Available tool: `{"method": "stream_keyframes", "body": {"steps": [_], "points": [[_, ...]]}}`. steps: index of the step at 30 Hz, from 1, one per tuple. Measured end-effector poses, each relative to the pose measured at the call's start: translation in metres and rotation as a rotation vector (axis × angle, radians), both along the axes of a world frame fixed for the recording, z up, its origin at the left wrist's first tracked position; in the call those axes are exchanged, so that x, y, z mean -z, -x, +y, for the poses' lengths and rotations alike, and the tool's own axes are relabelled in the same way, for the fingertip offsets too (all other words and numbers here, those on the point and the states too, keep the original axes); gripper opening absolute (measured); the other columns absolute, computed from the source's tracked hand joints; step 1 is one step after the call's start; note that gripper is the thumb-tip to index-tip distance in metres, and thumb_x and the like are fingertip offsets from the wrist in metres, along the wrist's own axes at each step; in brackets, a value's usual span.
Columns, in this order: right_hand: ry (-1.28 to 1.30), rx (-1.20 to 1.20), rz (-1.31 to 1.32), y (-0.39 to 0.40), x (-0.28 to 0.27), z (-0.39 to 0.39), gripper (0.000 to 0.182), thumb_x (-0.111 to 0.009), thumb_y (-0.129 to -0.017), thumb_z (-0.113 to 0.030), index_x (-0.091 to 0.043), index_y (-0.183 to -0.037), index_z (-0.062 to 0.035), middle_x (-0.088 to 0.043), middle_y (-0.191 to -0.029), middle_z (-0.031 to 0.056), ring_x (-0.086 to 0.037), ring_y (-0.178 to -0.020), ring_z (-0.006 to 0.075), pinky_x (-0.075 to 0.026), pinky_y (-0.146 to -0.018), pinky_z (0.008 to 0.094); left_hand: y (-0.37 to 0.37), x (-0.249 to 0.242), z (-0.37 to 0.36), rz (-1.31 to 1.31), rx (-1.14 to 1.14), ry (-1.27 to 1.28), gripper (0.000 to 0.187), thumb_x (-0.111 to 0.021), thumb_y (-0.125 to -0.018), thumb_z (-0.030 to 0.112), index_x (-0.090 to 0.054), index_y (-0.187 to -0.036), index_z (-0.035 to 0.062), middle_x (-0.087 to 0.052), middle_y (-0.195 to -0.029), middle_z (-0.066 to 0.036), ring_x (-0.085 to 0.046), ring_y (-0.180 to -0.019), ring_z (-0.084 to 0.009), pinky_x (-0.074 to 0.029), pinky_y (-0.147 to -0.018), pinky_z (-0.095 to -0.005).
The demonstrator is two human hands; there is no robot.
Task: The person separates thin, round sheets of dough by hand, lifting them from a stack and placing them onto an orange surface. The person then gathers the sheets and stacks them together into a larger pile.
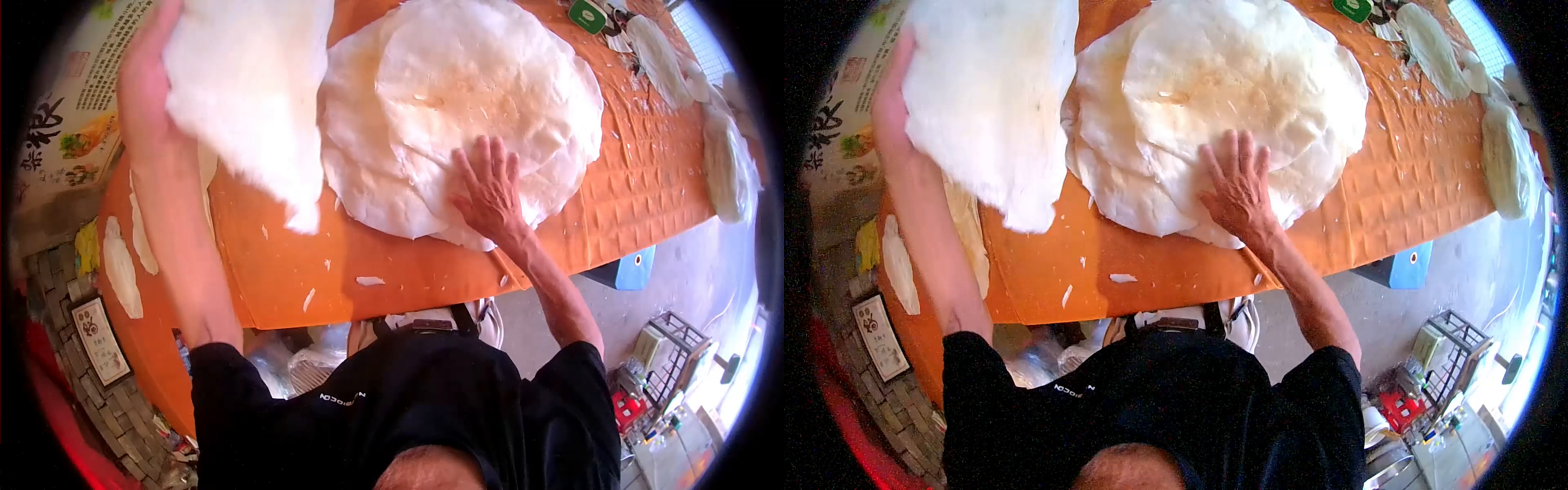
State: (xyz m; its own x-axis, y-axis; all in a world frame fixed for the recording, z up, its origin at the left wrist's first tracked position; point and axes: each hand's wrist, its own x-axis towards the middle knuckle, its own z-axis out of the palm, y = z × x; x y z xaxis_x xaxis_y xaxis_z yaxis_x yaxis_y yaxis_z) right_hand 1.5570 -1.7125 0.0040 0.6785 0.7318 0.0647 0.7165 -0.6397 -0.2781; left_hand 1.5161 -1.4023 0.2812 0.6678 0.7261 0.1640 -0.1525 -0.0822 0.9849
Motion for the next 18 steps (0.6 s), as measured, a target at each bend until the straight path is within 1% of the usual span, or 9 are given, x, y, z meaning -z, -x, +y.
{"method": "stream_keyframes", "body": {"steps": [4,6,7,9,10,11,13,15,18], "points": [[-0.05,0.005,-0.005,0.001,0.008,0.0,0.078,-0.072,-0.076,-0.034,-0.037,-0.143,-0.0141,-0.023,-0.15,0.0248,-0.019,-0.139,0.0474,-0.021,-0.107,0.0661,-0.025,-0.026,0.001,-0.059,-0.11,0.038,0.047,-0.061,-0.092,0.029,-0.054,-0.127,-0.0021,-0.062,-0.122,-0.012,-0.06,-0.109,-0.0224,-0.047,-0.098,-0.0342],[-0.065,0.007,-0.01,0.001,0.01,-0.001,0.078,-0.072,-0.076,-0.034,-0.038,-0.143,-0.0141,-0.023,-0.15,0.0249,-0.02,-0.139,0.0475,-0.021,-0.107,0.0665,-0.029,-0.016,-0.001,-0.126,-0.106,0.066,0.044,-0.06,-0.092,0.026,-0.055,-0.125,-0.0017,-0.062,-0.121,-0.011,-0.06,-0.108,-0.0221,-0.047,-0.096,-0.035],[-0.068,0.011,-0.009,0.0,0.01,-0.001,0.077,-0.072,-0.076,-0.034,-0.038,-0.143,-0.0142,-0.024,-0.149,0.025,-0.021,-0.138,0.0476,-0.021,-0.107,0.0668,-0.026,0.006,-0.001,-0.182,-0.071,0.085,0.039,-0.059,-0.093,0.023,-0.055,-0.123,-0.0014,-0.061,-0.12,-0.01,-0.061,-0.106,-0.0213,-0.048,-0.094,-0.0357],[-0.07,0.021,-0.016,0.0,0.013,0.001,0.077,-0.072,-0.076,-0.034,-0.038,-0.142,-0.0146,-0.025,-0.149,0.0252,-0.022,-0.138,0.0477,-0.021,-0.106,0.0673,-0.03,0.062,0.014,-0.082,-0.159,0.267,0.035,-0.059,-0.093,0.02,-0.056,-0.121,-0.0002,-0.061,-0.12,-0.01,-0.059,-0.107,-0.0224,-0.048,-0.094,-0.0377],[-0.067,0.025,-0.026,-0.001,0.016,0.001,0.077,-0.072,-0.076,-0.034,-0.039,-0.142,-0.0149,-0.026,-0.148,0.0253,-0.022,-0.138,0.0477,-0.021,-0.106,0.0675,-0.03,0.104,0.031,-0.02,-0.086,0.31,0.047,-0.065,-0.088,0.02,-0.053,-0.127,-0.0029,-0.061,-0.117,-0.013,-0.056,-0.114,-0.0264,-0.045,-0.1,-0.0432],[-0.062,0.027,-0.037,0.0,0.018,0.001,0.077,-0.072,-0.076,-0.035,-0.039,-0.142,-0.0152,-0.026,-0.148,0.0253,-0.022,-0.138,0.0478,-0.021,-0.106,0.0677,-0.028,0.147,0.043,0.045,-0.03,0.365,0.043,-0.063,-0.09,0.02,-0.053,-0.126,-0.0014,-0.062,-0.114,-0.013,-0.059,-0.109,-0.025,-0.048,-0.095,-0.043],[-0.049,0.034,-0.029,0.0,0.019,0.001,0.076,-0.07,-0.077,-0.035,-0.038,-0.143,-0.0164,-0.027,-0.148,0.0264,-0.021,-0.139,0.0473,-0.019,-0.108,0.0675,-0.005,0.235,0.076,0.224,0.293,0.518,0.037,-0.061,-0.092,0.018,-0.053,-0.123,-0.0001,-0.062,-0.112,-0.014,-0.063,-0.1,-0.0243,-0.053,-0.087,-0.0401],[0.008,0.02,-0.011,-0.001,0.019,0.0,0.074,-0.065,-0.079,-0.035,-0.037,-0.145,-0.0164,-0.026,-0.149,0.0275,-0.017,-0.141,0.0469,-0.015,-0.109,0.0683,0.032,0.248,0.033,0.284,0.089,0.452,0.032,-0.059,-0.093,0.016,-0.053,-0.12,-0.0004,-0.063,-0.107,-0.014,-0.065,-0.092,-0.0244,-0.056,-0.08,-0.0363],[0.073,0.033,-0.065,0.002,0.016,0.004,0.074,-0.065,-0.08,-0.037,-0.036,-0.146,-0.0173,-0.03,-0.147,0.0285,-0.021,-0.14,0.0456,-0.015,-0.112,0.0631,0.105,0.28,0.039,0.419,-0.005,0.308,0.031,-0.06,-0.093,0.016,-0.055,-0.119,-0.0001,-0.064,-0.103,-0.013,-0.065,-0.093,-0.0226,-0.056,-0.079,-0.0355]]}}
